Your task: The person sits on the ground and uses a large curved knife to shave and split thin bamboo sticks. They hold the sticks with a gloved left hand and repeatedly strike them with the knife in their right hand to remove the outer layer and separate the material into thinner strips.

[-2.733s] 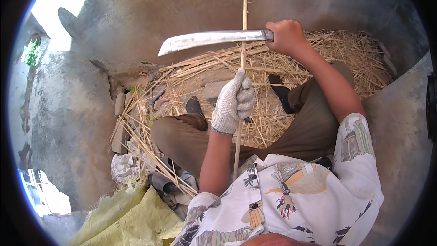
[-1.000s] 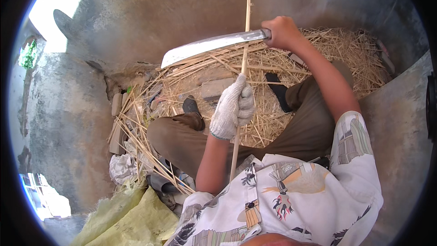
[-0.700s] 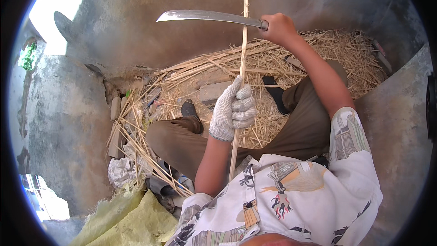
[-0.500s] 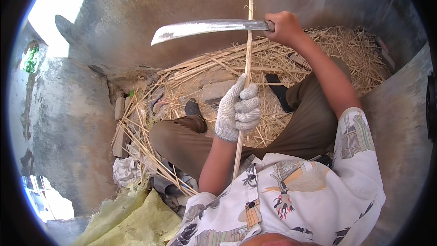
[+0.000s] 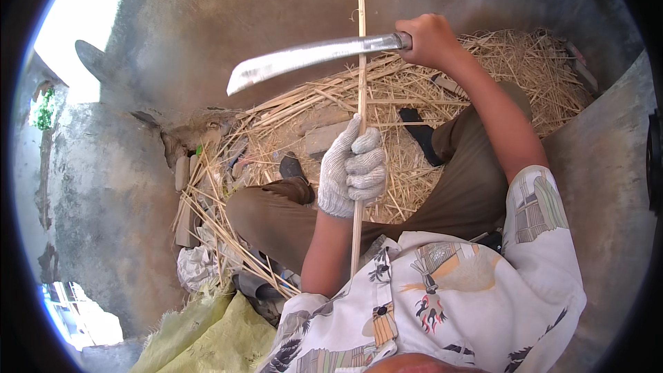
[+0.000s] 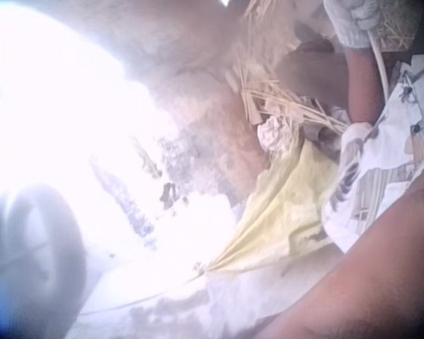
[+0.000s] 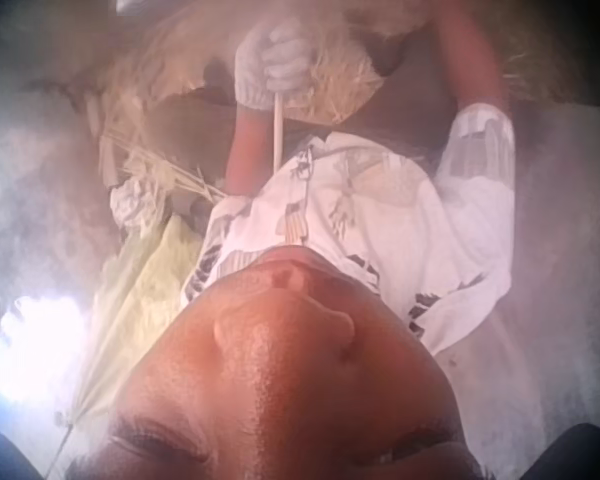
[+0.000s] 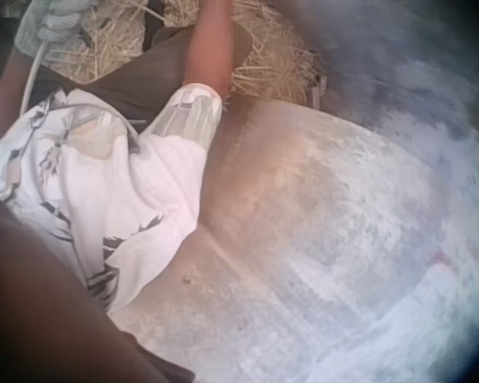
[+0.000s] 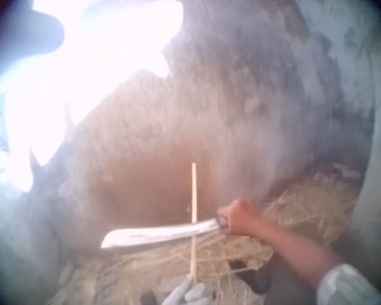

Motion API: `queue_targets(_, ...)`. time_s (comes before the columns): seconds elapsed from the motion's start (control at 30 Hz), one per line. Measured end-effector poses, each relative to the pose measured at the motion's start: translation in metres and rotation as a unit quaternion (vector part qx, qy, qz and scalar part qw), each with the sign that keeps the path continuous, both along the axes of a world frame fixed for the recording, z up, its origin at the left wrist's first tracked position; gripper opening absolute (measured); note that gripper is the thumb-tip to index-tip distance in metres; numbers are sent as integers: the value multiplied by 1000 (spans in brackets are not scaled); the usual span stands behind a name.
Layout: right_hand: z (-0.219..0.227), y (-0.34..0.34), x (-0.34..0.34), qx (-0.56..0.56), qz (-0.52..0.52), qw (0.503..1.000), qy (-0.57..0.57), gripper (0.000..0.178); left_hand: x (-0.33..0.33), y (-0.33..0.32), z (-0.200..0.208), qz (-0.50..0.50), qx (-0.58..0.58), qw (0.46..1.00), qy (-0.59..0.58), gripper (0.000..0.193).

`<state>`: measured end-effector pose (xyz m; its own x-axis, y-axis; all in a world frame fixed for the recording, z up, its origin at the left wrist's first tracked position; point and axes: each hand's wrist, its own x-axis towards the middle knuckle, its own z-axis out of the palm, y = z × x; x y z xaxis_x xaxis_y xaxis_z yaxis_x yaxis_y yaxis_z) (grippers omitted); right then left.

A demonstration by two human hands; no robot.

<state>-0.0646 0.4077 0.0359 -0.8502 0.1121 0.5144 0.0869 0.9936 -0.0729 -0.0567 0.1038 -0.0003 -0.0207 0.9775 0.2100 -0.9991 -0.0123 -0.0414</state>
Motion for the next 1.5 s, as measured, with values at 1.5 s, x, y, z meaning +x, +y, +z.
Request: queue_targets(1.5,1,57,-27,-221,-201,953,54,27,45,-8,44,196,-468,721,471,49)
